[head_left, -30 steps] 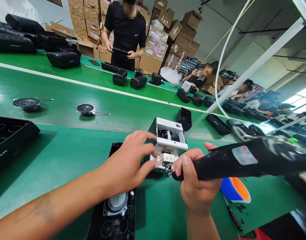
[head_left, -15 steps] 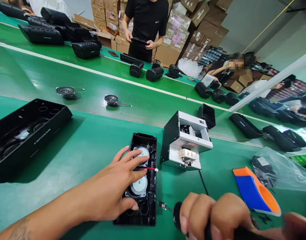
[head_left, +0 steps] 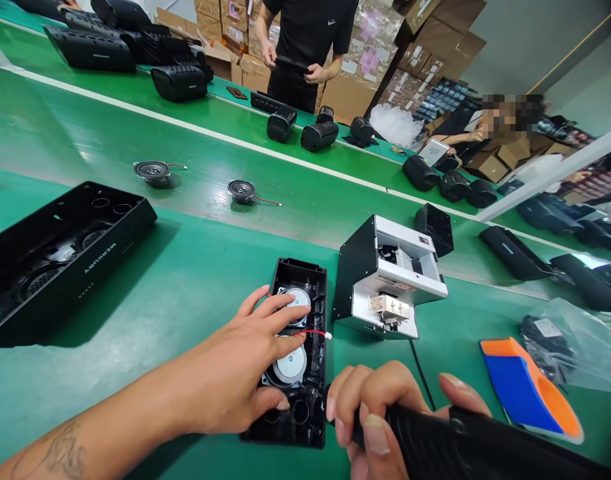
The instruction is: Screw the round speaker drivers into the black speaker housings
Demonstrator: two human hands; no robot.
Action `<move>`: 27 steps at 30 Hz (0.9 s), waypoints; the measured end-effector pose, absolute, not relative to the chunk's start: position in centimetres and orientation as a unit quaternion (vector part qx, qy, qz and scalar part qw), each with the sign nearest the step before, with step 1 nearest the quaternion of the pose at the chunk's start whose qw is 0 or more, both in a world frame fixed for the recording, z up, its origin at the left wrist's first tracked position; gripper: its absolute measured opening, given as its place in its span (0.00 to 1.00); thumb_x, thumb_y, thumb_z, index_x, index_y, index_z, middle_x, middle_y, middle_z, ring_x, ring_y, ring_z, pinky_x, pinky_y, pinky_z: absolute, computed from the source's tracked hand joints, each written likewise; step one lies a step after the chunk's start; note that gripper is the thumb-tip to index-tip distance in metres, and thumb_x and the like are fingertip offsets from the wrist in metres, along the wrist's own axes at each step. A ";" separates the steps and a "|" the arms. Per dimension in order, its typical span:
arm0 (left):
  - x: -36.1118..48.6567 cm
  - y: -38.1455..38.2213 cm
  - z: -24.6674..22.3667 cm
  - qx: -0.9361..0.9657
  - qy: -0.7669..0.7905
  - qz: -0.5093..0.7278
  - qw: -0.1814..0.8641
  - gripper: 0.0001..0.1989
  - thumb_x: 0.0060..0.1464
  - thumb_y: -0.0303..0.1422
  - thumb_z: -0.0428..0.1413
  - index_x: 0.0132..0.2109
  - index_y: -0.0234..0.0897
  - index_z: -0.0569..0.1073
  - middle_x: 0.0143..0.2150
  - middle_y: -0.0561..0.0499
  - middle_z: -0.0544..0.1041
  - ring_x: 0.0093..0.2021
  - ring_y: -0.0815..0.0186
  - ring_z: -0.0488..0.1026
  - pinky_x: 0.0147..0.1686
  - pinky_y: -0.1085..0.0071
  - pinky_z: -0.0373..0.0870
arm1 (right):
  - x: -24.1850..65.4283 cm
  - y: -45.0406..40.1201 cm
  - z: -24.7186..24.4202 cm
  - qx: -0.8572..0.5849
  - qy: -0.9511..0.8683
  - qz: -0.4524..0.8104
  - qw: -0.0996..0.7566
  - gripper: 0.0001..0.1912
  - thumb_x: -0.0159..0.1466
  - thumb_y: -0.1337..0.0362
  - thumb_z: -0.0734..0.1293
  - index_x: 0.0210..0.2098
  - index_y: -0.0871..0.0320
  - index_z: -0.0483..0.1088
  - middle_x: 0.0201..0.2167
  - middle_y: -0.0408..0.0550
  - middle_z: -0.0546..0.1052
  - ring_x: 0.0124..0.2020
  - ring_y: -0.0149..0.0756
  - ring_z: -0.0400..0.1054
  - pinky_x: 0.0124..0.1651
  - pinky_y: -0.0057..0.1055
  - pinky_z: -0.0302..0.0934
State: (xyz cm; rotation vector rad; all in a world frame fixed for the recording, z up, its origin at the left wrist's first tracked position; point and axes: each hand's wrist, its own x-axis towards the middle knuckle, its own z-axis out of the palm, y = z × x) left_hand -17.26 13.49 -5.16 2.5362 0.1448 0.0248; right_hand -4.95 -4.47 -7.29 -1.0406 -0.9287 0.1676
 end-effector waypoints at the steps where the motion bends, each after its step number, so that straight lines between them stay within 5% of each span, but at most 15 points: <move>1: -17.3 13.5 -5.3 0.953 0.052 0.006 0.299 0.40 0.55 0.36 0.74 0.74 0.40 0.76 0.84 0.43 0.63 0.85 0.40 0.52 0.84 0.28 0.41 | -5.1 -4.2 -7.2 -0.466 -0.428 0.070 0.771 0.25 0.81 0.65 0.70 0.69 0.42 0.57 0.31 0.33 0.72 0.19 0.31 0.66 0.23 0.32 0.68; 17: -16.5 13.8 -3.7 0.945 0.072 -0.073 0.311 0.42 0.53 0.33 0.70 0.75 0.40 0.75 0.85 0.43 0.59 0.86 0.39 0.49 0.84 0.28 0.38 | -3.6 -3.7 -6.9 -0.401 -0.473 0.160 0.768 0.24 0.82 0.66 0.69 0.70 0.40 0.57 0.33 0.34 0.67 0.22 0.29 0.63 0.23 0.29 0.64; 27: -17.2 13.7 -5.6 0.949 0.049 0.005 0.311 0.41 0.53 0.33 0.70 0.74 0.41 0.76 0.85 0.42 0.61 0.85 0.38 0.52 0.83 0.26 0.40 | -3.9 -2.4 -6.0 -0.416 -0.483 0.141 0.757 0.20 0.82 0.65 0.67 0.66 0.41 0.58 0.32 0.32 0.63 0.18 0.28 0.58 0.20 0.28 0.59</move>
